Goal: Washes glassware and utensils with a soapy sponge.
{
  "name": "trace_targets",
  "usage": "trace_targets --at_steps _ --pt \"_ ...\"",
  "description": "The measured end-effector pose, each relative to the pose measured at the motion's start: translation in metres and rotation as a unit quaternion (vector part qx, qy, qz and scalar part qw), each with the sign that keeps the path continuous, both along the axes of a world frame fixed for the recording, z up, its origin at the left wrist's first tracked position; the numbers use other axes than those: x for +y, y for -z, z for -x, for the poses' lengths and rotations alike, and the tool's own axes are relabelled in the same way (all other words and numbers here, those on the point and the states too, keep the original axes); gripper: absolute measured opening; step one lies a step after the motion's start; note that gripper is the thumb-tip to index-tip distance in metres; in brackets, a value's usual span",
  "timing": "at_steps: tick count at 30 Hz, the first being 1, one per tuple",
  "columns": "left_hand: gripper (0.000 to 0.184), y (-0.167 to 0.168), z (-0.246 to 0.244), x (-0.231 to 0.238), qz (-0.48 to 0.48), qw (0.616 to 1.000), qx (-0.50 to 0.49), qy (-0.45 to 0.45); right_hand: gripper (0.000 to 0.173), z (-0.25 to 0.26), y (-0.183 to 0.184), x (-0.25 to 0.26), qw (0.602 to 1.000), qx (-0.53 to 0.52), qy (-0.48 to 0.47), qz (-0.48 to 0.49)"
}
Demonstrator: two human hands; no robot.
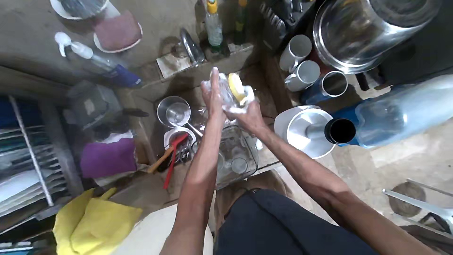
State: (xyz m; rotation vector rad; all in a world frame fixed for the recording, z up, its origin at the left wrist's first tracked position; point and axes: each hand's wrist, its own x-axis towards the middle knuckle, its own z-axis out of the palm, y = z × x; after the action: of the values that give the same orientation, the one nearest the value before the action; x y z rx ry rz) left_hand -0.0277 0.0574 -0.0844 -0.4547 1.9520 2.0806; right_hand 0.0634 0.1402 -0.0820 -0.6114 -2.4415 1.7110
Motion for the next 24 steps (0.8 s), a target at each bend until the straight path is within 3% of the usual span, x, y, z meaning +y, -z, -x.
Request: trace_targets --at_steps 5,8,10,12,15,18,21,24 --pt "0.061 -0.002 0.002 -0.002 0.003 0.998 0.048 -0.028 0.086 0.011 -0.003 0.014 0.980 -0.044 -0.003 0.194" --pt "0.056 0.002 0.004 -0.015 0.009 0.996 0.090 0.001 0.063 0.011 -0.007 0.008 0.934 -0.076 0.007 0.350" --pt "0.060 0.005 0.008 -0.032 -0.065 0.994 0.088 0.029 0.042 0.010 -0.016 0.008 0.881 -0.113 -0.018 0.459" --pt "0.065 0.000 0.010 -0.045 -0.112 0.988 0.087 0.052 0.039 0.012 -0.017 0.007 0.843 -0.129 -0.037 0.521" --pt "0.070 -0.008 0.004 -0.048 -0.114 0.983 0.144 0.015 0.045 0.014 -0.012 -0.002 0.839 -0.113 -0.022 0.531" --pt "0.091 -0.010 -0.010 -0.040 0.011 0.962 0.269 -0.041 0.044 0.013 -0.004 -0.022 0.837 -0.114 0.065 0.532" --pt "0.095 -0.013 -0.035 -0.040 0.160 0.919 0.360 -0.005 0.036 -0.002 -0.002 -0.033 0.798 -0.164 0.113 0.569" --pt "0.094 -0.007 -0.052 -0.052 0.156 0.904 0.398 0.031 0.031 -0.018 0.003 -0.032 0.791 -0.196 0.110 0.569"
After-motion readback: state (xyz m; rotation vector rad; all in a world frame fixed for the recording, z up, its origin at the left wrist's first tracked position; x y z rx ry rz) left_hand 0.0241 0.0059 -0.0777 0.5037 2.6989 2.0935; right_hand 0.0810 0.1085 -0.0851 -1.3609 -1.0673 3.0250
